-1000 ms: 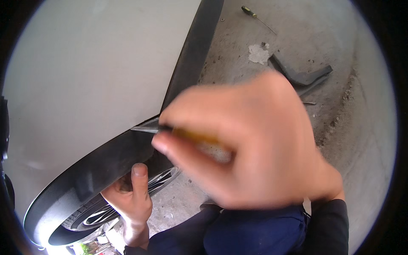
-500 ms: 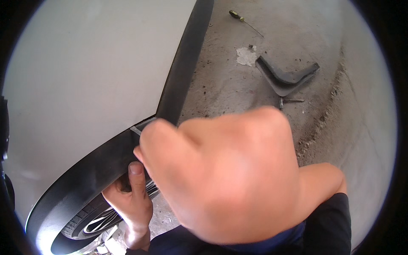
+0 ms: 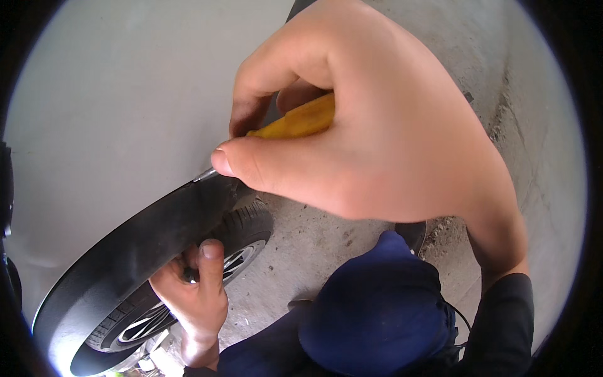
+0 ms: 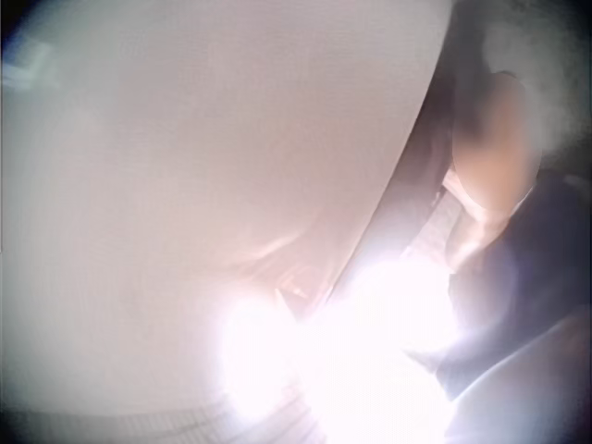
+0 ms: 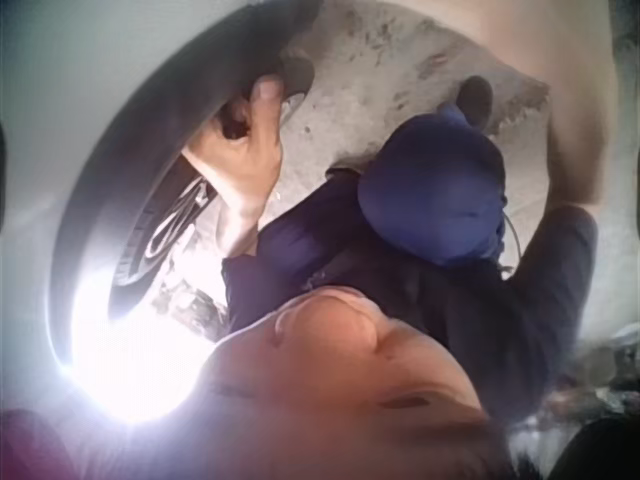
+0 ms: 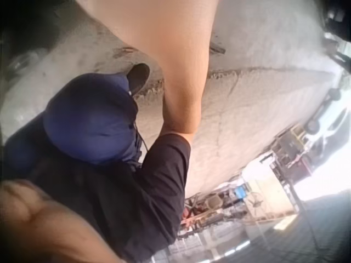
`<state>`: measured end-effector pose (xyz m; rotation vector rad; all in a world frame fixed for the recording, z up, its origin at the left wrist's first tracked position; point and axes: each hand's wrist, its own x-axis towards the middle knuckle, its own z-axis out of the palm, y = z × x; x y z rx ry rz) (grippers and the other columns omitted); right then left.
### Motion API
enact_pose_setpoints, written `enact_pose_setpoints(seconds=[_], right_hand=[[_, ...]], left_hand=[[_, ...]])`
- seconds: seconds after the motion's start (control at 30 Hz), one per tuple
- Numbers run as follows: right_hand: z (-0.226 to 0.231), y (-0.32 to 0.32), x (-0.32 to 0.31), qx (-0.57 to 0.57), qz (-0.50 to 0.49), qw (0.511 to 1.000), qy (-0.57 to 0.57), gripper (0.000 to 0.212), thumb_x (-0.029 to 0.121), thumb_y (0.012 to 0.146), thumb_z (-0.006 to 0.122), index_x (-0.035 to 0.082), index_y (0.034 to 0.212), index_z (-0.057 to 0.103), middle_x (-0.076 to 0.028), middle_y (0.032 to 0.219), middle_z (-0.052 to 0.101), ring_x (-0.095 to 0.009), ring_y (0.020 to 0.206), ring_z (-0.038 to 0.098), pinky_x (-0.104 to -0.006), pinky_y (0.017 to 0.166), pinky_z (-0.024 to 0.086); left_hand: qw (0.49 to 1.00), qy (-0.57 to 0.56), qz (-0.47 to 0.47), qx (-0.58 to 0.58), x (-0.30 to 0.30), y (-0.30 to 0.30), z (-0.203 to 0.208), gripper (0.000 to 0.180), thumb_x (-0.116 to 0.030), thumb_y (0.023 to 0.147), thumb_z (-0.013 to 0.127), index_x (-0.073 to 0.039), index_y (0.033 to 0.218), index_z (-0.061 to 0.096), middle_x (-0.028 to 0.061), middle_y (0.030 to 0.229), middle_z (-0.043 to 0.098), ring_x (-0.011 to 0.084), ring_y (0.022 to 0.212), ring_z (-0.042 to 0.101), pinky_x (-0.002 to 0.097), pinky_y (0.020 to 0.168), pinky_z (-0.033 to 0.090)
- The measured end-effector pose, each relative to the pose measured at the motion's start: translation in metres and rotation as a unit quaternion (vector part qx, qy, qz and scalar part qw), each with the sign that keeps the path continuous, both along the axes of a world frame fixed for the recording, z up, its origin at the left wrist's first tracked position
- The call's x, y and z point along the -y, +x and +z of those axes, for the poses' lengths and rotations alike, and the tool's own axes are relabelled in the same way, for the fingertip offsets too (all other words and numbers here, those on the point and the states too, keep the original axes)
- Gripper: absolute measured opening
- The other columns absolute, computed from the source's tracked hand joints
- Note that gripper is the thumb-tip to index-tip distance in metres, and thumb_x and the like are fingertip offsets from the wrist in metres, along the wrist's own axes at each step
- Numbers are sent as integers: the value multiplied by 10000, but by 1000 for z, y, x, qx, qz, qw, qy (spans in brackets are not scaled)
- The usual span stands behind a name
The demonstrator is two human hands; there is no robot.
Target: The person uses a yellow-handled screwdriver to pry and align a black plastic wheel arch molding along the side of a white car. They repeatedly insert the tool into the seam and press the molding into place, working along the length of the wheel well.
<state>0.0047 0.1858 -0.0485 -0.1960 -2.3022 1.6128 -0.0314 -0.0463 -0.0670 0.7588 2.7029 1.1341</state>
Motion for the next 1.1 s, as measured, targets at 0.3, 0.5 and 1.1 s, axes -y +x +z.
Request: enact_pose_setpoints(seconds=[0.3, 0.5, 1.1], right_hand=[[-14, -22, -32, -45, 117, 991, 41, 290, 238, 773, 811, -38, 828, 739, -69, 688, 686, -107, 578, 623, -226, 517, 447], [-50, -42, -52, 15, 217, 970, -109, 318, 252, 757, 829, -46, 827, 745, -46, 678, 676, -88, 589, 595, -223, 522, 422], [-18, -27, -25, -115, 120, 986, 8, 148, 89, 726, 832, -17, 764, 737, -57, 588, 651, -86, 447, 563, -197, 410, 351]], left_hand=[[1000, 2, 12, 15, 0, 1, 0, 438, -195, 906, 720, 62, 1214, 543, 60, 965, 575, 103, 746, 445, 260, 690, 361], [1000, -14, 10, 13, -1, 1, -1, 466, -216, 906, 720, 71, 1225, 538, 68, 978, 585, 99, 717, 456, 247, 657, 371], [999, 14, 44, 19, 9, 6, -6, 533, -113, 805, 767, 56, 1247, 520, 39, 928, 554, 76, 683, 436, 201, 589, 350]])
